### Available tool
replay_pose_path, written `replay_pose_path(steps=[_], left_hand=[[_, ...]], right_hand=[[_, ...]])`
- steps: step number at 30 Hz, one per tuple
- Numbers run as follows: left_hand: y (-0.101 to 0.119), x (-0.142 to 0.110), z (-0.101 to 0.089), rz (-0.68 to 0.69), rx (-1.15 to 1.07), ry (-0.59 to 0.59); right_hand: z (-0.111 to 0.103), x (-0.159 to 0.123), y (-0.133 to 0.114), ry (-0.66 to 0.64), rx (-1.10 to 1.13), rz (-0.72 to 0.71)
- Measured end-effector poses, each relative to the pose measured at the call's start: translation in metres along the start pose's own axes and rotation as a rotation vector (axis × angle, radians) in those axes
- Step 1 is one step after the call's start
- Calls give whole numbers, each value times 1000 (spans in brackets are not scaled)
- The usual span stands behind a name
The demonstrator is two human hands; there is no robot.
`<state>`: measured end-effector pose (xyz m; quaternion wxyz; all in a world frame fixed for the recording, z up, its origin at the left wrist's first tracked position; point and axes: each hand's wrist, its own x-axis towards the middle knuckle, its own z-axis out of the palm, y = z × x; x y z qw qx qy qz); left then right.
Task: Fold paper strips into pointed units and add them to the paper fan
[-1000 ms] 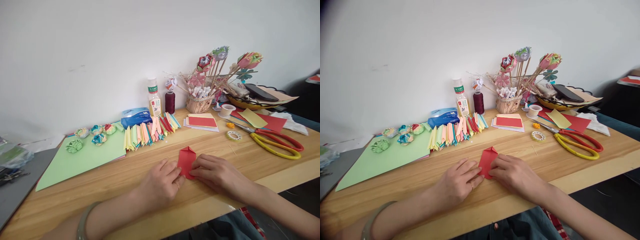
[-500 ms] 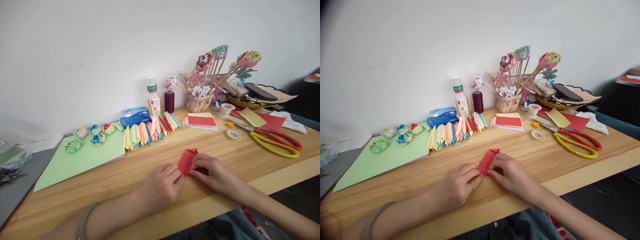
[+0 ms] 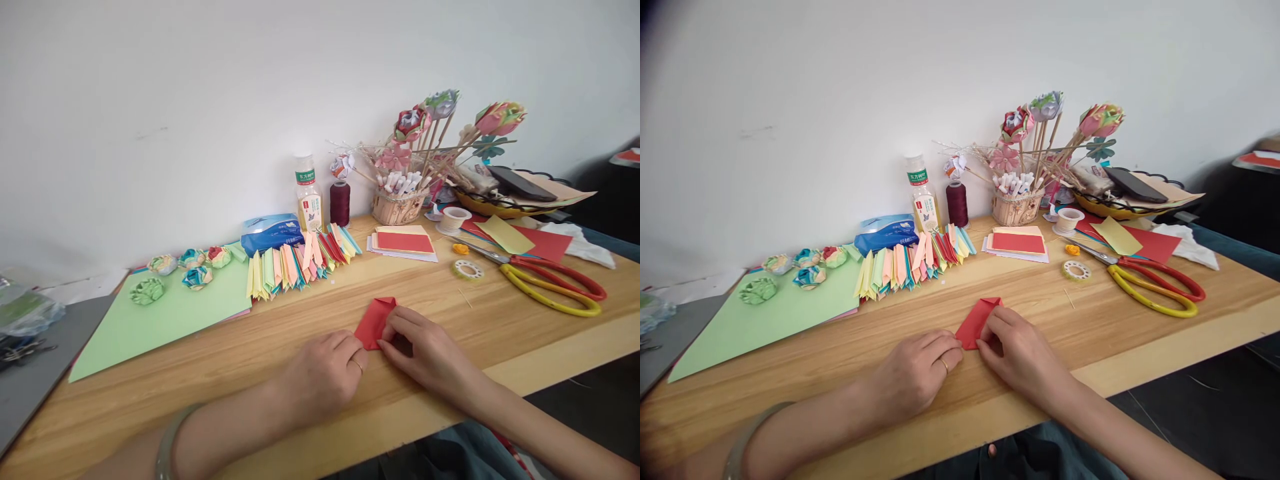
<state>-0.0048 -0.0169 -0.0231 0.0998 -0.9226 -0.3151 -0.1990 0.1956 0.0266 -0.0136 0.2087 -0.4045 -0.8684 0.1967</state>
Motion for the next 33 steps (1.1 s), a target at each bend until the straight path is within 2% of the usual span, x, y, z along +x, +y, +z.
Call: replay_pose_path(steps=[4, 8, 12, 15, 19, 23, 25, 28, 32, 33], left_hand=[[2, 4, -1, -25, 37, -43], [4, 5, 3, -126, -16, -129], [5, 4, 2, -126, -21, -178], [2, 3, 0, -87, 11, -175], [-7, 4, -1, 22, 59, -111], [-13, 8, -3, 41, 179, -24], [-13, 8, -4, 26, 208, -18], [-13, 5, -2, 1, 130, -13], [-16, 1, -2, -14, 75, 8], [-18, 1, -2, -1, 81, 8]], right_hand=[[1, -2, 0, 9, 2, -9], [-1, -1, -2, 0, 12, -18], [-5, 0, 1, -8, 43, -64], [-10, -4, 11, -11, 33, -184], [-21, -17, 20, -47, -147, -378], [-19, -26, 2, -69, -298, -495], [-12, -27, -13, -56, -334, -443], [-3, -23, -28, -27, -346, -314], [-10, -10, -26, -71, -204, -206], [-13, -5, -22, -48, -170, -152]])
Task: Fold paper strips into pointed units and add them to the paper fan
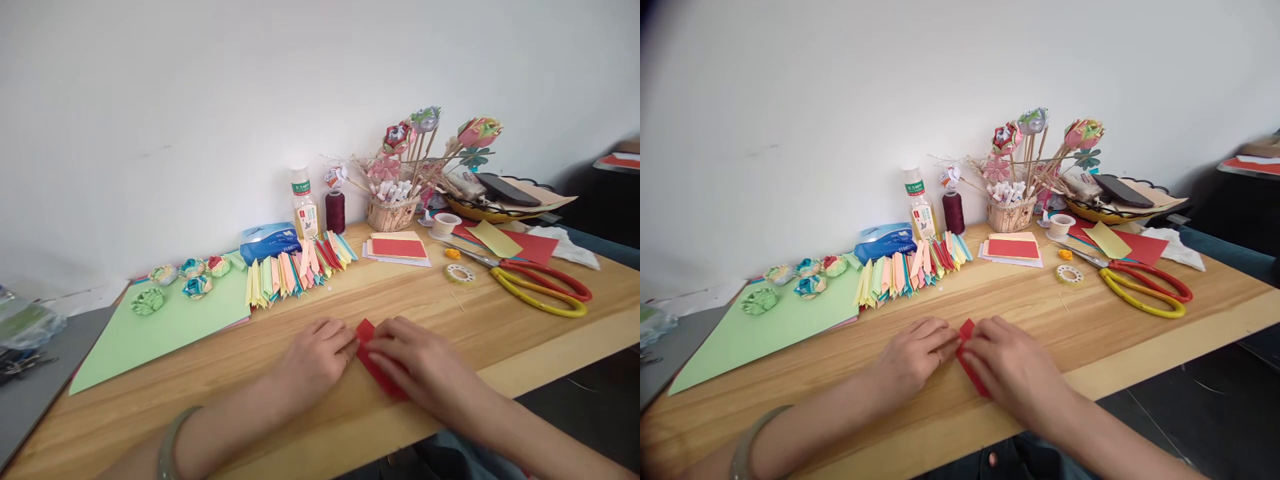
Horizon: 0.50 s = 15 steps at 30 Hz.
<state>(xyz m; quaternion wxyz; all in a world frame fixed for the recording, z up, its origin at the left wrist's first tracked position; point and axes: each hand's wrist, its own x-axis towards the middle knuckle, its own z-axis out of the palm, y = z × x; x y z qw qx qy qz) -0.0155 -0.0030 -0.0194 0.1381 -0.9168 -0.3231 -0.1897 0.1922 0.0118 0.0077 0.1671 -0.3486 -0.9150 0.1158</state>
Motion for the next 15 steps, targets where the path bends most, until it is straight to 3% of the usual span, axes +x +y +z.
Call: replay_pose_path(steps=[3, 5, 11, 15], left_hand=[[-5, 1, -1, 33, 32, -12], [-9, 0, 0, 45, 41, -12], [-24, 1, 3, 88, -48, -43], [-25, 5, 0, 77, -21, -26]], right_hand=[[-5, 12, 17, 26, 55, 230], [-4, 19, 26, 2, 80, 293], [1, 30, 33, -40, 165, 353], [0, 32, 34, -46, 213, 311]])
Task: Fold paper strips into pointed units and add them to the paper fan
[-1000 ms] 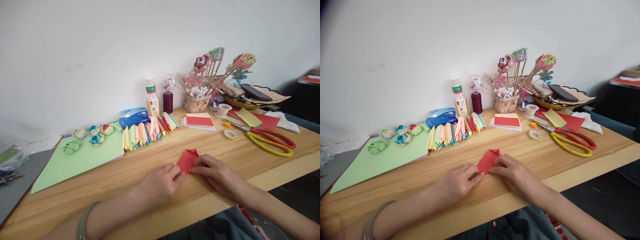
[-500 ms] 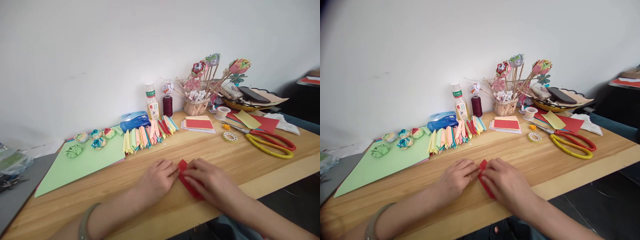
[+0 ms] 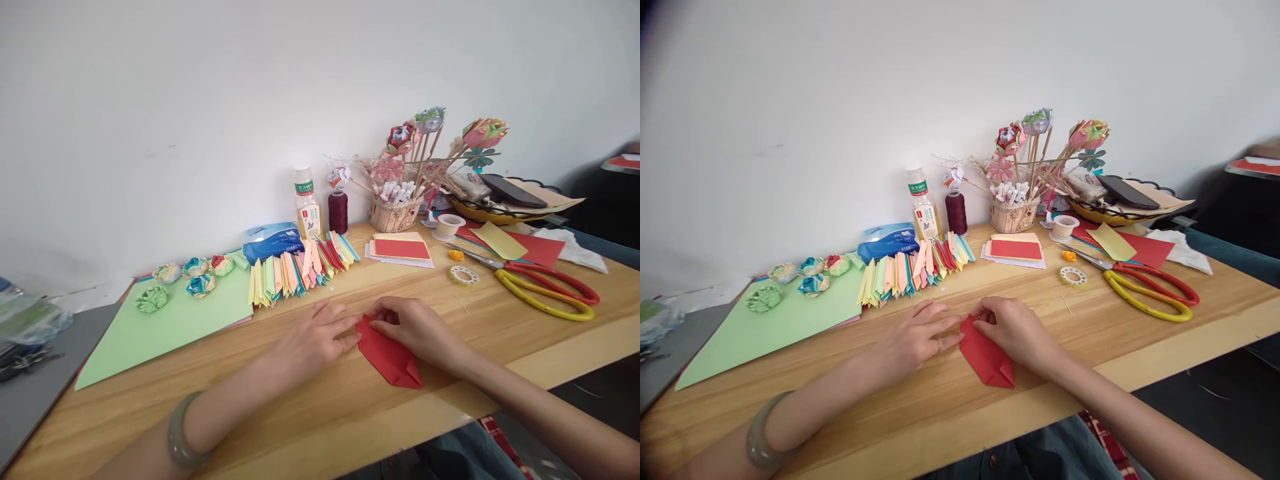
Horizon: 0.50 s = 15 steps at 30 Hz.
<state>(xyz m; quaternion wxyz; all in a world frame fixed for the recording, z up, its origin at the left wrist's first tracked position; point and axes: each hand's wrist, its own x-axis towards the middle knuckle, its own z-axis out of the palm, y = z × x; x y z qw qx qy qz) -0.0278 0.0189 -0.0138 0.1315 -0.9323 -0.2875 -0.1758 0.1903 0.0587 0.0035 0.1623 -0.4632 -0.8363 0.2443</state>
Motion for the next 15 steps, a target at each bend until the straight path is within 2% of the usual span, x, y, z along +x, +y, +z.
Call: replay_pose_path(steps=[7, 12, 15], left_hand=[[-2, 0, 1, 41, 19, 28], [-3, 0, 0, 41, 19, 8], [-1, 2, -2, 29, 15, 9]], right_hand=[[2, -2, 7, 19, -19, -137], [7, -11, 8, 93, -144, -324], [7, -14, 8, 90, -192, -437]])
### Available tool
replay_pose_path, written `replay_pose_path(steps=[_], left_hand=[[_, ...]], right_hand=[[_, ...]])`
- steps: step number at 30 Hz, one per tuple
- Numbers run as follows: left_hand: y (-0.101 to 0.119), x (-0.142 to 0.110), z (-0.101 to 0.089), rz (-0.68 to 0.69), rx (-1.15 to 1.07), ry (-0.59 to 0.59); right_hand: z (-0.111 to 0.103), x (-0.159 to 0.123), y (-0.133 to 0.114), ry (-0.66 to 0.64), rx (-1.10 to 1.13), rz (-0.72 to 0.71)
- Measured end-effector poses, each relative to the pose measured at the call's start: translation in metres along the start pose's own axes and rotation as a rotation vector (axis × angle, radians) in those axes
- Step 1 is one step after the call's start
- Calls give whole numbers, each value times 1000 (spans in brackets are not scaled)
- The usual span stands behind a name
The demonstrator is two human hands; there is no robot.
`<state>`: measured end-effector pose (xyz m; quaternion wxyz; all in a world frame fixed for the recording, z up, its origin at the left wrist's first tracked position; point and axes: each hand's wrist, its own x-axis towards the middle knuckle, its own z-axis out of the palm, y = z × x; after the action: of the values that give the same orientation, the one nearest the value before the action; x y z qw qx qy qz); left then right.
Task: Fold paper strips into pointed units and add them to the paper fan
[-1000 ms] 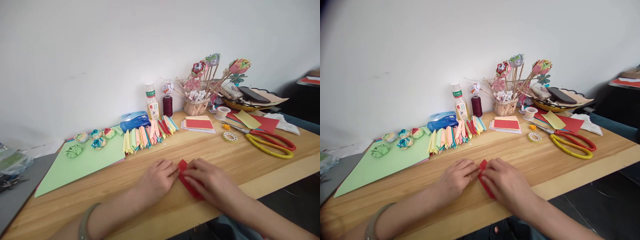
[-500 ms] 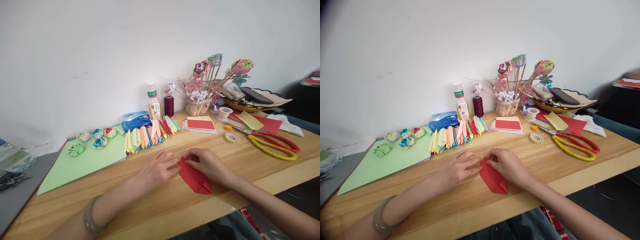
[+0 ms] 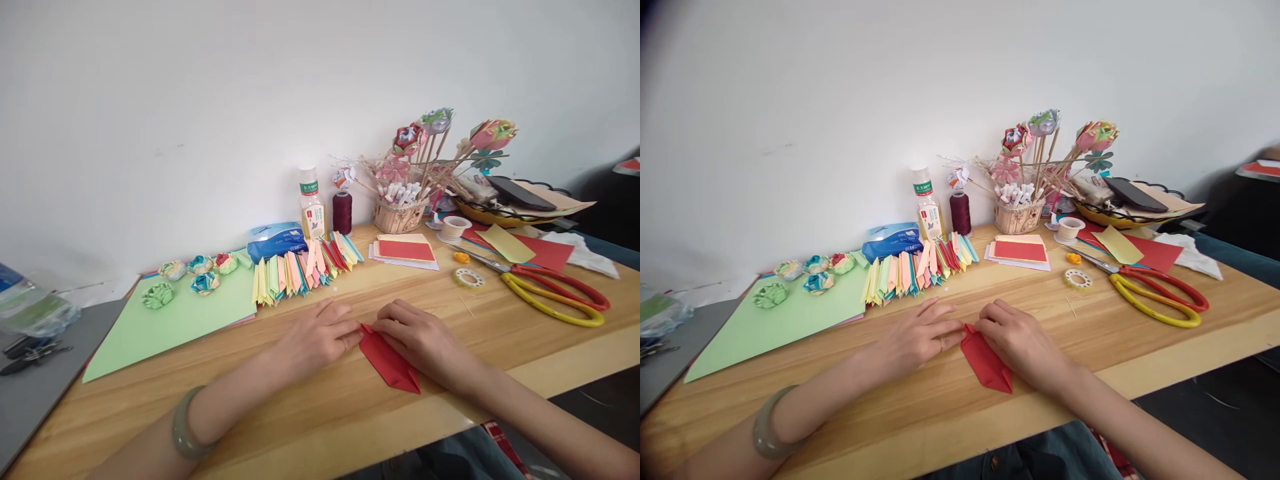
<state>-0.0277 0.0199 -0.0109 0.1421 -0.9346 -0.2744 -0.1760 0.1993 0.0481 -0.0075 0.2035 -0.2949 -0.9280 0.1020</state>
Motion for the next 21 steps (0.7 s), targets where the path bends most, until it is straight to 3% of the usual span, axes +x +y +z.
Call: replay_pose_path(steps=[7, 21], left_hand=[[-5, -2, -2, 23, -99, -115], [-7, -1, -5, 7, -175, -228]], right_hand=[[-6, 1, 1, -37, -136, -198], [-4, 1, 4, -39, -136, -231]])
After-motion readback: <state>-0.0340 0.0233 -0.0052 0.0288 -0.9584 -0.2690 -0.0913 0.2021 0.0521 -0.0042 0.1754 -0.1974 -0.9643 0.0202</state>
